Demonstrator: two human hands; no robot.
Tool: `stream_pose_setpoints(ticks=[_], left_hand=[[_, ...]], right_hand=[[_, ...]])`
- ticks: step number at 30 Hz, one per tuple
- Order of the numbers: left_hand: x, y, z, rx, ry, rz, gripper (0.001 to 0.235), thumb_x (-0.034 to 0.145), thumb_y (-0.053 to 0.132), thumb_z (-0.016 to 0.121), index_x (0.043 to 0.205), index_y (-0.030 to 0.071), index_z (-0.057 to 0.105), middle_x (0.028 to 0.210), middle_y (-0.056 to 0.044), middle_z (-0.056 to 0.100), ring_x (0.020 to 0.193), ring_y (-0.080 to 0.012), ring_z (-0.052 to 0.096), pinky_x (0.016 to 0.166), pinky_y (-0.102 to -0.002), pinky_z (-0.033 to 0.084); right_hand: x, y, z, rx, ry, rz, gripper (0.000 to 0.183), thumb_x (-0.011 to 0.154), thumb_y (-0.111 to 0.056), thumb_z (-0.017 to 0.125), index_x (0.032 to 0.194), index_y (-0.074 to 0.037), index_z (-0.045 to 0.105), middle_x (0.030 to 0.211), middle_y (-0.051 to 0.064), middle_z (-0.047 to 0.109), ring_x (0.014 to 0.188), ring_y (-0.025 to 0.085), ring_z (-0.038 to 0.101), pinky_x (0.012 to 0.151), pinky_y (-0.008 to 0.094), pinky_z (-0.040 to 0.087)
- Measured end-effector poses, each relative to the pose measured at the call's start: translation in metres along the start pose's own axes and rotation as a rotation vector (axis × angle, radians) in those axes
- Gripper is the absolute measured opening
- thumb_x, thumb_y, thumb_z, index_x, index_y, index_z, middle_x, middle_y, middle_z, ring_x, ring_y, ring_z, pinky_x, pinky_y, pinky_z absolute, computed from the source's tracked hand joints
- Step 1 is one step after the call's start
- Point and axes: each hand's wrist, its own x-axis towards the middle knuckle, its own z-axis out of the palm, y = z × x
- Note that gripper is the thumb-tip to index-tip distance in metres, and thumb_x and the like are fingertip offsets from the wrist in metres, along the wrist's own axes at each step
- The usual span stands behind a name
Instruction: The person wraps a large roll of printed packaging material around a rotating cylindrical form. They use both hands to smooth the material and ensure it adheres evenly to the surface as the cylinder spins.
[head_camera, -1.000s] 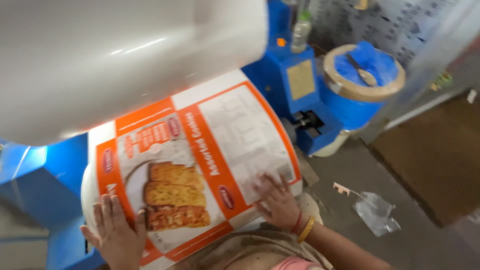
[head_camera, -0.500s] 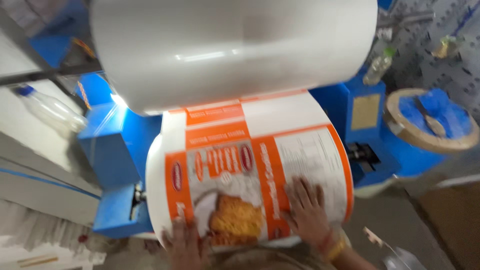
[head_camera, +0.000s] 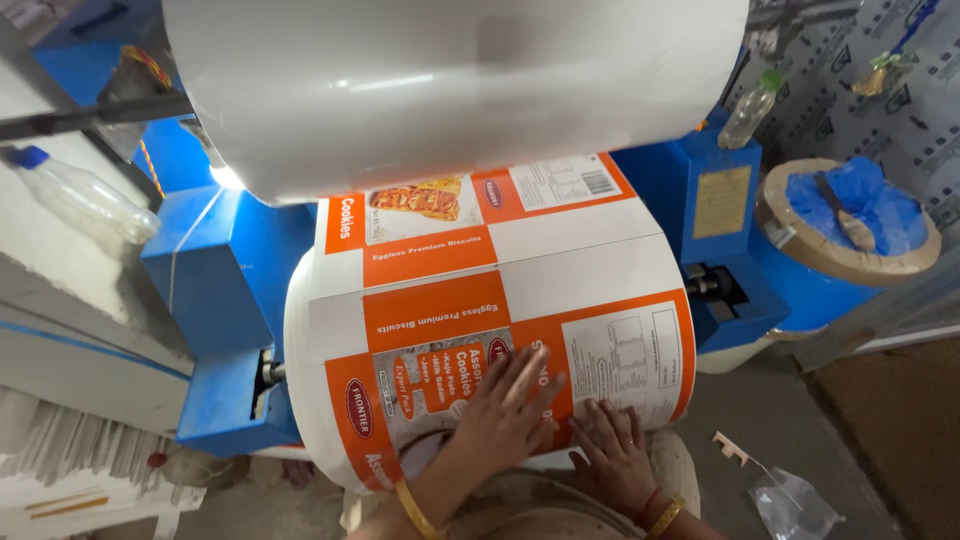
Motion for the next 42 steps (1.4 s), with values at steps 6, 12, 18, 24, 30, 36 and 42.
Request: stream_pose_setpoints(ticks=[6,12,18,24,30,36,42], left_hand=[[0.021,-0.058,-0.046,0.215,-0.106,-0.303,0.077,0.088,0.052,0.062,0.151,0.012,0.043,0.161,-0.017,0.038,0.15,-0.0321,0.035,0.124,-0.055,0.019],[-0.035,-0.124,-0.099,0.371,-0.008,-0.617,0.067,0.102,0.058,0.051,0.154,0.015,0.045,0.163,-0.014,0.039,0.152,-0.0328,0.033,0.125,-0.063,0.012],[-0.106,-0.113,-0.081,0.47,0.24,-0.581,0.066,0.107,0.051,0.047,0.158,0.009,0.046,0.165,-0.016,0.043,0.156,-0.0317,0.032,0.123,-0.067,0.002],[-0.151,-0.083,-0.056,0.427,0.284,-0.572,0.068,0.107,0.05,0.046,0.155,0.002,0.046,0.163,-0.017,0.043,0.156,-0.0338,0.031,0.122,-0.065,-0.005],[-0.17,-0.064,-0.041,0.472,0.266,-0.57,0.059,0.104,0.047,0.052,0.146,0.006,0.054,0.157,-0.018,0.047,0.151,-0.036,0.034,0.12,-0.067,0.001],[-0.111,-0.035,-0.01,0.236,0.229,-0.399,0.051,0.098,0.041,0.062,0.138,0.01,0.058,0.151,-0.016,0.049,0.145,-0.0324,0.043,0.121,-0.063,0.023],[-0.036,0.006,0.005,0.173,0.145,-0.049,0.048,0.097,0.033,0.065,0.139,0.01,0.059,0.154,-0.012,0.052,0.146,-0.0262,0.046,0.121,-0.052,0.031]], right_hand=[[-0.009,0.002,-0.025,0.093,-0.09,-0.061,0.057,0.088,-0.034,0.067,0.141,-0.016,0.056,0.151,0.012,0.045,0.144,0.032,0.038,0.12,0.059,0.021],[0.049,0.006,-0.045,0.045,-0.008,-0.067,0.055,0.096,-0.036,0.064,0.144,-0.014,0.053,0.156,0.015,0.042,0.146,0.034,0.037,0.123,0.058,0.02],[0.144,0.018,-0.066,-0.089,0.065,-0.01,0.064,0.096,-0.05,0.058,0.15,-0.016,0.049,0.158,0.015,0.042,0.148,0.033,0.036,0.121,0.06,0.015],[0.179,0.015,-0.06,-0.069,0.07,0.02,0.069,0.1,-0.054,0.052,0.155,-0.012,0.046,0.162,0.017,0.04,0.152,0.033,0.035,0.125,0.058,0.017],[0.134,-0.011,-0.053,-0.033,0.089,0.043,0.067,0.099,-0.049,0.056,0.152,-0.008,0.049,0.16,0.022,0.04,0.148,0.04,0.037,0.123,0.059,0.022],[0.093,-0.015,-0.043,-0.002,0.12,0.028,0.063,0.095,-0.044,0.063,0.145,-0.009,0.053,0.158,0.022,0.041,0.144,0.042,0.039,0.12,0.059,0.024],[0.049,-0.015,-0.029,0.0,0.04,0.018,0.06,0.09,-0.037,0.068,0.143,-0.011,0.055,0.154,0.023,0.04,0.142,0.042,0.038,0.118,0.06,0.025]])
